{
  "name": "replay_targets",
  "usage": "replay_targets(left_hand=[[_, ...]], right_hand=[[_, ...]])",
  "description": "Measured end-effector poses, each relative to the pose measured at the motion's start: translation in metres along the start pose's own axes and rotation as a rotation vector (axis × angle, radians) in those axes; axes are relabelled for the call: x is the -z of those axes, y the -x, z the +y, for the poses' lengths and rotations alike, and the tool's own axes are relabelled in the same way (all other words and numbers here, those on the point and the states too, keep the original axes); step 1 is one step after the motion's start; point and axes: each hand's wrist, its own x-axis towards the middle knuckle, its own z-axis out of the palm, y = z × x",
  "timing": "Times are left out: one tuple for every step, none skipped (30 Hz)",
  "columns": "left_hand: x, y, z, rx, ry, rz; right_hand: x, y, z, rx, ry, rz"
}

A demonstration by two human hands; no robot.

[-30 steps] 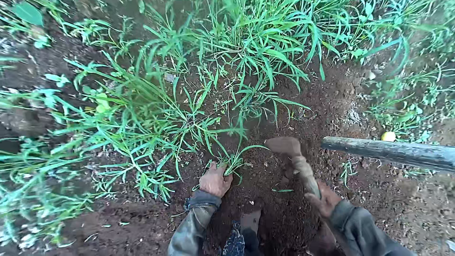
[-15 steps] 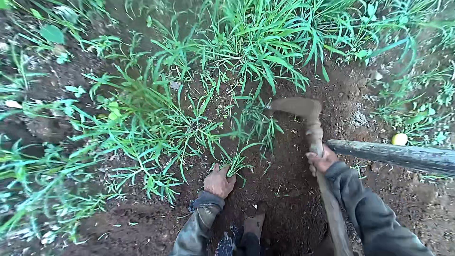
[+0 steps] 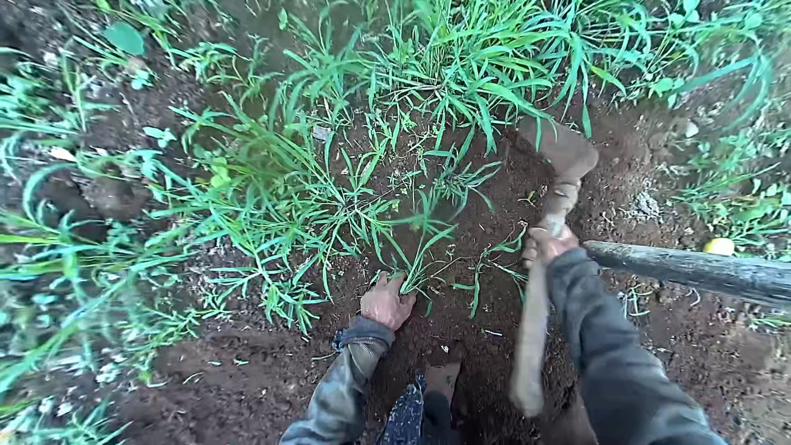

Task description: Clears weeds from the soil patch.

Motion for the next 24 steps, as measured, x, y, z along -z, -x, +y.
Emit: replay_targets(left_hand=[[-0.002,0.0,0.0,0.003,0.006,0.002],[0.001,-0.001,-0.002,-0.003,0.009,0.012],[0.002,-0.001,-0.003,-0.01,0.015,0.011],[0.002,0.0,-0.001,-0.011,0.028,0.009],[0.002,0.0,-0.001,-0.006,0.034,-0.005],[0.004,0.001,-0.001,-0.004,0.027,-0.019],[0.006,0.0,-0.001,-0.006,0.022,-0.027],[0.008,-0.003,0.002,-0.006,0.025,-0.033],[0.007,-0.003,0.003,-0.002,0.026,-0.037],[0.006,-0.003,0.001,-0.001,0.022,-0.037],[0.005,-0.004,0.0,-0.003,0.021,-0.035],[0.004,-0.003,0.0,-0.004,0.031,-0.037],[0.003,-0.001,-0.002,-0.009,0.046,-0.028],[0.006,0.0,-0.007,-0.022,0.063,-0.009],[0.008,0.003,-0.012,-0.029,0.084,-0.001],[0.005,0.009,-0.017,-0.024,0.108,0.006],[0.001,0.016,-0.024,-0.017,0.13,0.013],[-0.003,0.021,-0.032,-0.02,0.144,0.032],[-0.004,0.023,-0.04,-0.036,0.157,0.077],[-0.005,0.024,-0.045,-0.046,0.175,0.112],[-0.007,0.028,-0.048,-0.039,0.195,0.118],[-0.009,0.032,-0.05,-0.027,0.213,0.116],[-0.011,0.034,-0.05,-0.014,0.224,0.122],[-0.012,0.034,-0.048,-0.006,0.236,0.131]], right_hand=[[-0.026,0.001,0.014,-0.013,-0.009,-0.038],[-0.049,0.008,0.033,-0.027,-0.002,-0.093],[-0.055,0.019,0.051,-0.045,0.042,-0.136],[-0.041,0.026,0.06,-0.045,0.137,-0.159],[-0.019,0.032,0.061,-0.027,0.25,-0.17],[0.007,0.036,0.057,-0.003,0.324,-0.166],[0.03,0.035,0.047,0.037,0.347,-0.143],[0.048,0.026,0.031,0.088,0.32,-0.103],[0.053,0.015,0.014,0.123,0.254,-0.052],[0.045,0.004,0.001,0.124,0.187,-0.009],[0.027,-0.004,-0.006,0.098,0.167,0.004],[0.005,-0.006,0.001,0.069,0.229,-0.027],[-0.019,0.002,0.02,0.038,0.344,-0.094],[-0.037,0.013,0.05,0.043,0.444,-0.149],[-0.039,0.026,0.075,0.044,0.555,-0.204],[-0.024,0.037,0.093,0.051,0.69,-0.241],[0.001,0.045,0.104,0.063,0.815,-0.263],[0.026,0.051,0.104,0.077,0.883,-0.263],[0.045,0.049,0.096,0.112,0.876,-0.222],[0.058,0.043,0.081,0.153,0.804,-0.156],[0.06,0.036,0.063,0.186,0.685,-0.088],[0.048,0.03,0.041,0.181,0.553,-0.049],[0.025,0.025,0.022,0.145,0.433,-0.046],[-0.003,0.025,0.012,0.083,0.362,-0.086]])
